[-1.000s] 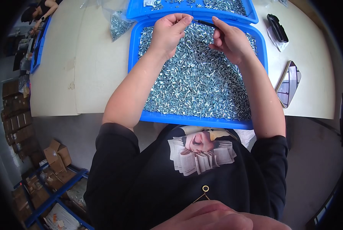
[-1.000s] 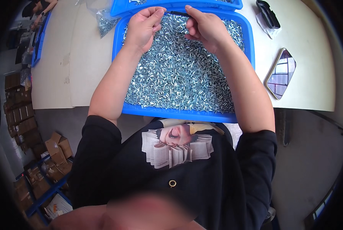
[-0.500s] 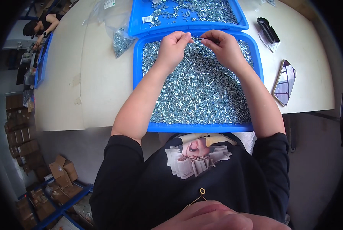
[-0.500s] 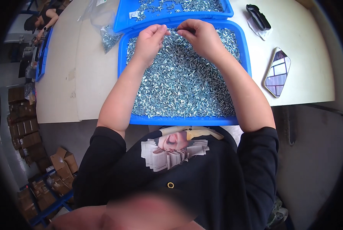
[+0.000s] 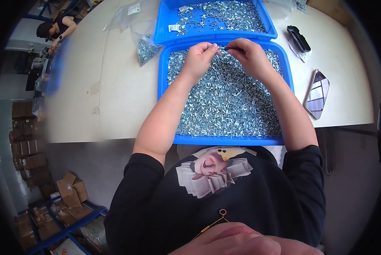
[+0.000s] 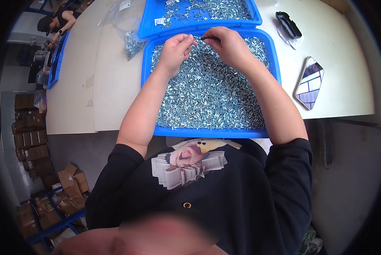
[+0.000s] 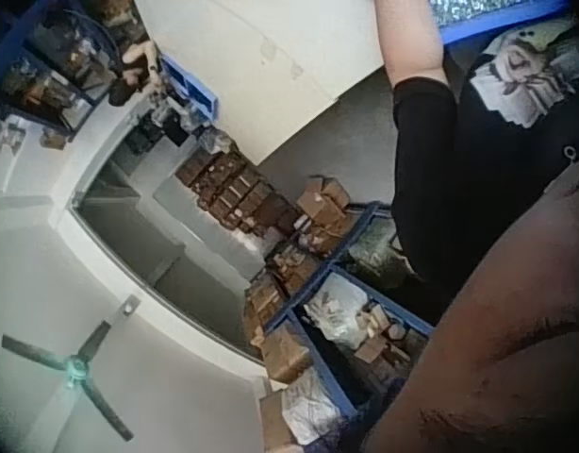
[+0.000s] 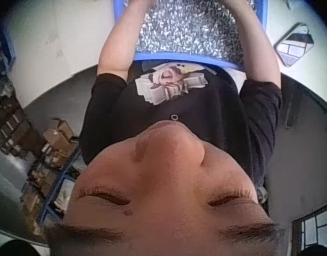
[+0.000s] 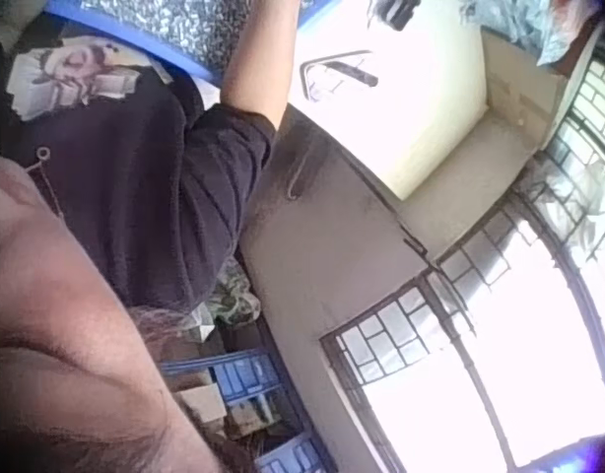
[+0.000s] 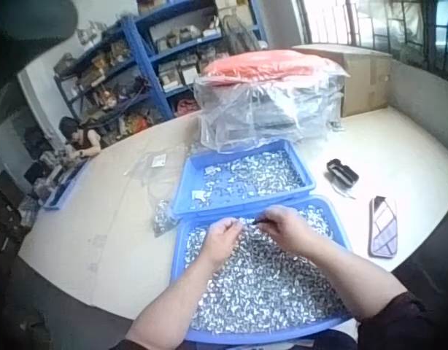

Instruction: Manually sorting and inspecting small metal components from a tray.

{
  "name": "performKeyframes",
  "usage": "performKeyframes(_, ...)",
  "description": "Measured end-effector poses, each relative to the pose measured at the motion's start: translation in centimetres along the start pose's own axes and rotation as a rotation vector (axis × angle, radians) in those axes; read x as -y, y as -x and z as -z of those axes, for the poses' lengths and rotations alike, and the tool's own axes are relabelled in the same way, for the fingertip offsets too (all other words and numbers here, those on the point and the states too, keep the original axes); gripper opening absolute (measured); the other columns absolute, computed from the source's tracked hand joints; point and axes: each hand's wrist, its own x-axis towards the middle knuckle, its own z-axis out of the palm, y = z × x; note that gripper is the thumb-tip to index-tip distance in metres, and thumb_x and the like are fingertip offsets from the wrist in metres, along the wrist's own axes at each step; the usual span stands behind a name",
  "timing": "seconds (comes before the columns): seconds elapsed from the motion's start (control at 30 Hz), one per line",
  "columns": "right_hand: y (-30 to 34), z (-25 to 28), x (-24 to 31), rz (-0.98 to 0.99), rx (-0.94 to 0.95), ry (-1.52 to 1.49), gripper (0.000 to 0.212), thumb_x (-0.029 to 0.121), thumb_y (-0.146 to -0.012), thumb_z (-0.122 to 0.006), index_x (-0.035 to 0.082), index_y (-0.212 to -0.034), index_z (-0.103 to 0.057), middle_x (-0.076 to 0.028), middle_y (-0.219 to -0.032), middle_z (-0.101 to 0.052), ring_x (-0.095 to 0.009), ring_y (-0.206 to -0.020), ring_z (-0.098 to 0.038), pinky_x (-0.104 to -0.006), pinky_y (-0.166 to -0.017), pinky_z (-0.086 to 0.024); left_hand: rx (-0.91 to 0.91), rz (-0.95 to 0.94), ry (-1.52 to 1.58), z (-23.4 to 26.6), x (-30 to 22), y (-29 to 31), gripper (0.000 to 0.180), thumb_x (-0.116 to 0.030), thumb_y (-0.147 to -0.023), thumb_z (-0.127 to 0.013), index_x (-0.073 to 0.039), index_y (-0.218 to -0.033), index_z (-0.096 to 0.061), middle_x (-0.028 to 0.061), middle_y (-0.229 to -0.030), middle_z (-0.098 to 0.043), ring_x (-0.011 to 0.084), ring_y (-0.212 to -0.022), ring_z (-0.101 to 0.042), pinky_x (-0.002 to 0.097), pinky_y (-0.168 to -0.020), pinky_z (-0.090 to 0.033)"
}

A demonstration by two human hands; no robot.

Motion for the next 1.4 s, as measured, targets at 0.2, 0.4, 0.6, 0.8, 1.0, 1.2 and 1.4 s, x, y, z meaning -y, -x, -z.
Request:
performKeyframes(0.2, -0.4, -0.1, 0.2, 0.058, -0.035, -0.056, 0.017, 0.003, -0.072, -0.068, 0.004, -0.089, -0.062, -0.01, -0.083, -0.058, -0.025, -0.077, -0.06, -0.0314, -0.067, -0.048, -0.042, -0.122, -0.138, -0.2, 0.7, -0.1, 0.023, -0.025, -0.092, -0.051, -0.006, -0.08, -0.057, -0.0066, -0.059, -0.04, 0.0021, -0.052, -0.033, 0.0192, -0.046, -0.026)
performKeyframes(0.4, -0.5, 0.3, -0.2, 0.101, -0.012, -0.048, 0.015, 0.007, -0.073, -0.068, 0.003, -0.088, -0.063, -0.012, -0.084, -0.06, -0.027, -0.078, -0.06, -0.0338, -0.068, -0.048, -0.004, -0.069, -0.099, 0.0, 0.8, -0.2, 0.02, -0.02, -0.091, -0.052, -0.007, -0.077, -0.056, -0.0066, -0.059, -0.042, 0.0018, -0.053, -0.035, 0.0196, -0.047, -0.027)
performKeyframes(0.6, -0.4, 0.3, -0.5, 0.002, 0.137, 0.004, 0.016, 0.012, -0.08, -0.064, 0.001, -0.092, -0.064, -0.014, -0.086, -0.063, -0.023, -0.078, -0.062, -0.033, -0.069, -0.048, -0.04, -0.291, -0.525, -0.1, 0.9, 0.1, 0.015, -0.016, -0.089, -0.055, -0.003, -0.083, -0.058, -0.0029, -0.066, -0.048, 0.0052, -0.062, -0.042, 0.0214, -0.057, -0.035)
performKeyframes(0.8, -0.4, 0.0, -0.9, 0.13, 0.09, 0.075, 0.016, 0.018, -0.082, -0.059, 0.004, -0.087, -0.065, -0.014, -0.086, -0.062, -0.032, -0.084, -0.059, -0.0407, -0.074, -0.047, -0.007, -0.3, -0.631, -0.3, -0.2, 0.3, 0.022, -0.019, -0.09, -0.051, -0.001, -0.079, -0.056, 0.0, -0.07, -0.049, 0.009, -0.067, -0.045, 0.0245, -0.063, -0.038)
performKeyframes(1.0, -0.8, 0.6, -0.5, 0.275, -0.142, 0.095, 0.007, 0.014, -0.077, -0.065, 0.008, -0.081, -0.064, -0.01, -0.077, -0.058, -0.028, -0.081, -0.057, -0.0382, -0.071, -0.045, 0.015, 0.103, 0.078, 0.3, 0.1, 0.3, 0.024, -0.024, -0.093, -0.048, -0.004, -0.081, -0.056, -0.0052, -0.061, -0.038, 0.0036, -0.052, -0.031, 0.0194, -0.043, -0.025)
performKeyframes(1.2, -1.2, 1.2, 0.6, -0.067, -0.225, -0.496, 0.009, 0.011, -0.083, -0.062, 0.004, -0.086, -0.058, -0.001, -0.072, -0.054, -0.01, -0.066, -0.049, -0.0237, -0.061, -0.04, 0.077, 0.179, 0.272, 0.9, 0.1, -0.1, 0.021, -0.022, -0.091, -0.054, -0.001, -0.092, -0.057, -0.006, -0.062, -0.039, 0.0031, -0.052, -0.032, 0.0181, -0.045, -0.027)
performKeyframes(1.4, -1.1, 0.3, 0.3, 0.014, -0.117, -0.712, 0.009, 0.009, -0.089, -0.056, 0.001, -0.093, -0.054, 0.0, -0.079, -0.057, -0.007, -0.074, -0.052, -0.0211, -0.066, -0.042, 0.104, 0.15, 0.364, 0.1, -0.8, 0.0, 0.013, -0.017, -0.086, -0.062, -0.004, -0.088, -0.061, -0.0067, -0.061, -0.042, 0.0033, -0.051, -0.033, 0.0184, -0.046, -0.027)
